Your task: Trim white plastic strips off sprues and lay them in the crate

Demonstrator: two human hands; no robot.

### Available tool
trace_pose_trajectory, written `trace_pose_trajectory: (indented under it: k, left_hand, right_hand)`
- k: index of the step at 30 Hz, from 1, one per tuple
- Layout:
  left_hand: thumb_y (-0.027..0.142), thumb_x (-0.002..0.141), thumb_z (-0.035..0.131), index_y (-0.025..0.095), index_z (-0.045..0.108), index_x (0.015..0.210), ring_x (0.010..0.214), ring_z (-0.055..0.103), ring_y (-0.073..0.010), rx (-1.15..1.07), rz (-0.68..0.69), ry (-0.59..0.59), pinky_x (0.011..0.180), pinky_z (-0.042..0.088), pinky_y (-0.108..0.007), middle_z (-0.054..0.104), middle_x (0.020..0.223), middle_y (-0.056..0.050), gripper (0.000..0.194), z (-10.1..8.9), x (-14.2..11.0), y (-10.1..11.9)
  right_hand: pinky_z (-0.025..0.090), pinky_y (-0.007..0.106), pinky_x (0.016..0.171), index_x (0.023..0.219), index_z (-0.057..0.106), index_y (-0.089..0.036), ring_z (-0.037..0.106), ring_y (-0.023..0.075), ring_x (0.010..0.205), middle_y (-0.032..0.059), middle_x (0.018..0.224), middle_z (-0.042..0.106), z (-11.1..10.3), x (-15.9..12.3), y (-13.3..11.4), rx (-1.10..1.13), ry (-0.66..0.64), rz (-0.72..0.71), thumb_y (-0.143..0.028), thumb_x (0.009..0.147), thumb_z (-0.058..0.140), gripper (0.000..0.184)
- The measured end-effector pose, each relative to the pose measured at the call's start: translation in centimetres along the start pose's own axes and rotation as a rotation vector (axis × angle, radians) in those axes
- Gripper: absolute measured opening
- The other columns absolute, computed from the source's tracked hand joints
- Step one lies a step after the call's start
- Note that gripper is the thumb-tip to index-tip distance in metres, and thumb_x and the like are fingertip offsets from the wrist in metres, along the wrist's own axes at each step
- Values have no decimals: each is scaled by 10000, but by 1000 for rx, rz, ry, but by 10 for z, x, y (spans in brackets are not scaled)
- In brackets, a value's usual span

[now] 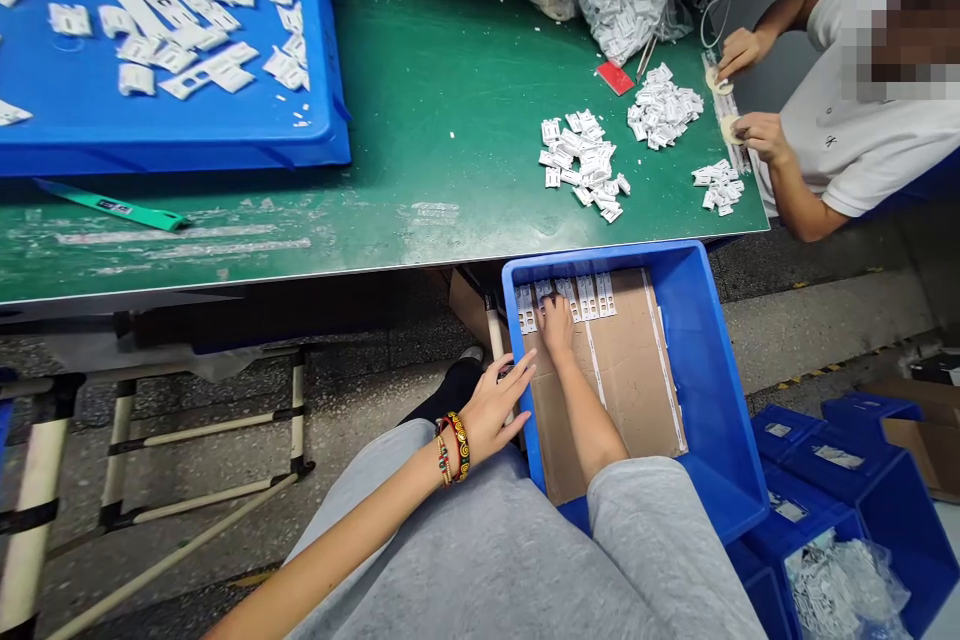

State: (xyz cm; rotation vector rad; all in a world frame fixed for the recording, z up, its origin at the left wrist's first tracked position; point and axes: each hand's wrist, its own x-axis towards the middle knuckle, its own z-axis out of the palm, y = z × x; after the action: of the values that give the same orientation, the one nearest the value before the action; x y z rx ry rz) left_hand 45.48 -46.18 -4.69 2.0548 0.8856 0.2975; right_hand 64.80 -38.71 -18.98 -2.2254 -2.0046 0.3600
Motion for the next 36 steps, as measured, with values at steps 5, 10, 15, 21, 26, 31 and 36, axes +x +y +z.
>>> trace_pose_trajectory:
  k: [5,10,15,21,26,31,36]
  left_hand:
    - [194,849,534,171,308,1486,1408,257,-385,-6,6,34,1074,373,-614,285,1597,-155,677,4,1,1]
    - [178,834,546,175,325,1477,1404,272,-380,-1,0,47,1077,376,-613,297,1593,-148,681,5,1,1]
    - [169,842,548,182,319,1481,1399,279,-381,-1,8,44,1075,384,-599,279,1601,-140,678,3,0,2]
    - [173,844,546,184,324,1483,1403,274,-386,4,-1,31,1074,382,-610,288,1598,-139,676,1,0,3]
    - [173,850,536,175,318,1480,1396,284,-390,1,-1,10,1070,382,-614,285,1596,-157,667,-3,1,4]
    - [168,850,532,171,324,1475,1400,279,-388,-3,16,22,1072,380,-611,287,1594,-161,659,-2,1,3]
    - [156,832,546,167,331,1472,1413,265,-391,-7,12,22,1081,371,-619,284,1595,-162,676,-1,1,1]
  right_hand:
    - [416,321,818,1110,620,-182,491,253,1019,122,1116,558,6,0,-5,-6,11,-3,-253,956,473,224]
    - [394,369,877,1085,614,-157,472,267,1039,147,1125,539,0,5,14,-19,74,80,-267,967,450,230]
    - [384,369,886,1109,607,-151,459,268,1035,143,1101,544,-3,10,34,-22,87,125,-197,942,453,231]
    - [389,339,877,1103,612,-179,474,249,1018,119,1090,552,6,11,29,-9,69,129,-197,925,494,215]
    - [379,410,910,1092,586,-137,442,295,1103,190,1188,510,-1,19,49,-23,139,255,-219,936,458,218]
    - [388,383,904,1062,607,-134,468,270,1060,156,1098,545,-6,24,69,-15,126,265,-170,884,495,213]
    - [397,380,906,1039,617,-138,478,267,1059,155,1118,550,-6,25,77,-3,143,268,-200,874,529,197]
